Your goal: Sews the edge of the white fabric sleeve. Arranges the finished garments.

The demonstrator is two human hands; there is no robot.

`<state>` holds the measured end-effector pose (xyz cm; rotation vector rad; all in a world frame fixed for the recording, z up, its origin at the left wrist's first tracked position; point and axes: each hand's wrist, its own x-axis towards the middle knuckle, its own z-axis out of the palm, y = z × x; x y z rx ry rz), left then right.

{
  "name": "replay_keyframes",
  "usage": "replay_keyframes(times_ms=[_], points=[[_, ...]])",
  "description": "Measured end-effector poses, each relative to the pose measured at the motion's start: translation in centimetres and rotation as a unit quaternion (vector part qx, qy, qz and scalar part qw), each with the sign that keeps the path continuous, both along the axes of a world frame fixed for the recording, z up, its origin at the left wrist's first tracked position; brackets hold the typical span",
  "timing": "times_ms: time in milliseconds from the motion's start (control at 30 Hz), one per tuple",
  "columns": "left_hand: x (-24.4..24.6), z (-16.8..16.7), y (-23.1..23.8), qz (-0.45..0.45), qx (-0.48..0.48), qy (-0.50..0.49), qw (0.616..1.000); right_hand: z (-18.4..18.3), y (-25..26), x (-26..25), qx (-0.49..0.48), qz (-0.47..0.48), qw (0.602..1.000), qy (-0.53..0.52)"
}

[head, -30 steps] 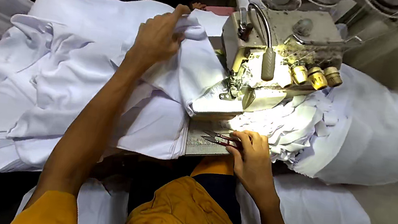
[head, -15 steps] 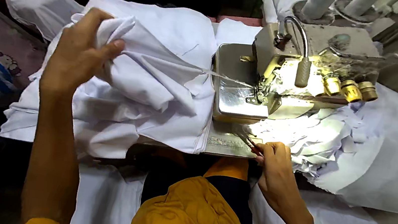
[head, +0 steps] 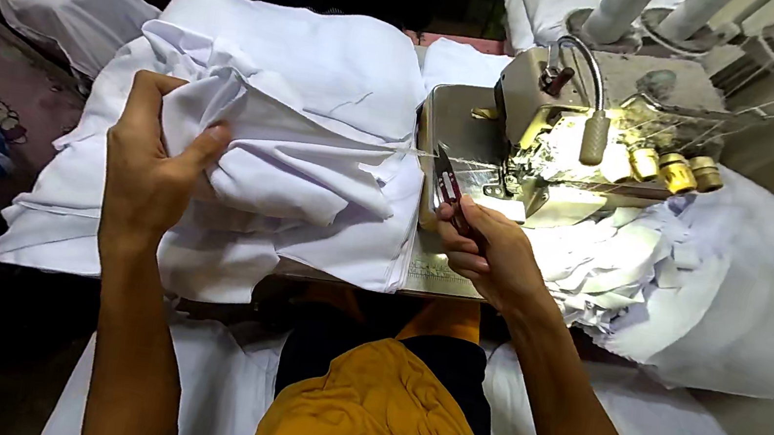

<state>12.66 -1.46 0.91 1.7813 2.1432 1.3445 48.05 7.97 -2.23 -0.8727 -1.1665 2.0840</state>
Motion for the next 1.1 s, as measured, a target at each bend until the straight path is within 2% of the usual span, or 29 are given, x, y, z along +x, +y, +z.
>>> replay_keyframes(times_ms=[100, 167, 300, 367, 433, 500, 567, 600, 667, 733, 767, 833, 900, 967, 1033, 1100], points=[[-0.3, -0.2, 0.1, -0.001, -0.003, -0.020, 1.000, 0.2, 0.1, 0.1, 0.025, -0.006, 1.000, -0.016], [-0.7, -0.5, 0.6, -0.011, -0.009, -0.038, 0.999, -0.5, -0.2, 1.2, 0.113, 0.031, 0.991, -0.060], [-1.4, -1.4, 2.5, -0.019, -0.018, -0.060, 0.998, -2.8, -1.8, 5.6, 0.294, 0.181, 0.918, -0.195], [-1.7, -1.7, 3.9, -0.020, -0.022, -0.060, 0.998, -4.5, -3.1, 7.0, 0.392, 0.150, 0.841, -0.340], [-1.7, -1.8, 5.5, -0.024, -0.030, -0.074, 0.997, -6.3, -4.5, 6.8, 0.488, 0.060, 0.726, -0.481], [-1.4, -1.7, 7.6, -0.025, -0.049, -0.101, 0.993, -7.3, -5.3, 6.1, 0.514, -0.005, 0.621, -0.592], [-0.9, -1.6, 9.9, -0.016, -0.062, -0.129, 0.989, -6.6, -5.5, 5.4, 0.512, -0.035, 0.549, -0.660], [-0.4, -1.4, 10.8, -0.007, -0.066, -0.145, 0.987, -5.6, -5.5, 4.8, 0.518, -0.042, 0.533, -0.668], [0.8, -0.6, 11.9, -0.011, -0.044, -0.169, 0.985, -3.2, -5.7, 3.0, 0.565, -0.053, 0.536, -0.624], [1.8, 0.1, 11.3, -0.077, 0.011, -0.186, 0.980, -1.4, -5.8, 0.0, 0.628, -0.070, 0.566, -0.530], [2.1, 0.2, 10.4, -0.124, 0.033, -0.175, 0.976, -1.2, -5.5, -1.8, 0.656, -0.081, 0.574, -0.483], [2.8, -0.3, 7.0, -0.167, 0.035, -0.085, 0.982, -1.5, -3.1, -5.4, 0.690, -0.091, 0.584, -0.418], [3.4, -2.6, 2.5, -0.143, -0.010, 0.013, 0.990, -1.5, 0.1, -8.5, 0.691, -0.064, 0.602, -0.395], [3.3, -6.1, -1.9, -0.096, -0.083, 0.081, 0.989, -0.9, 2.7, -10.4, 0.666, -0.025, 0.618, -0.417], [2.2, -8.6, -4.5, -0.065, -0.109, 0.140, 0.982, -0.3, 5.3, -11.9, 0.665, -0.034, 0.606, -0.435], [1.3, -8.5, -6.2, -0.038, -0.117, 0.180, 0.976, 1.6, 7.8, -12.5, 0.661, -0.042, 0.584, -0.469]])
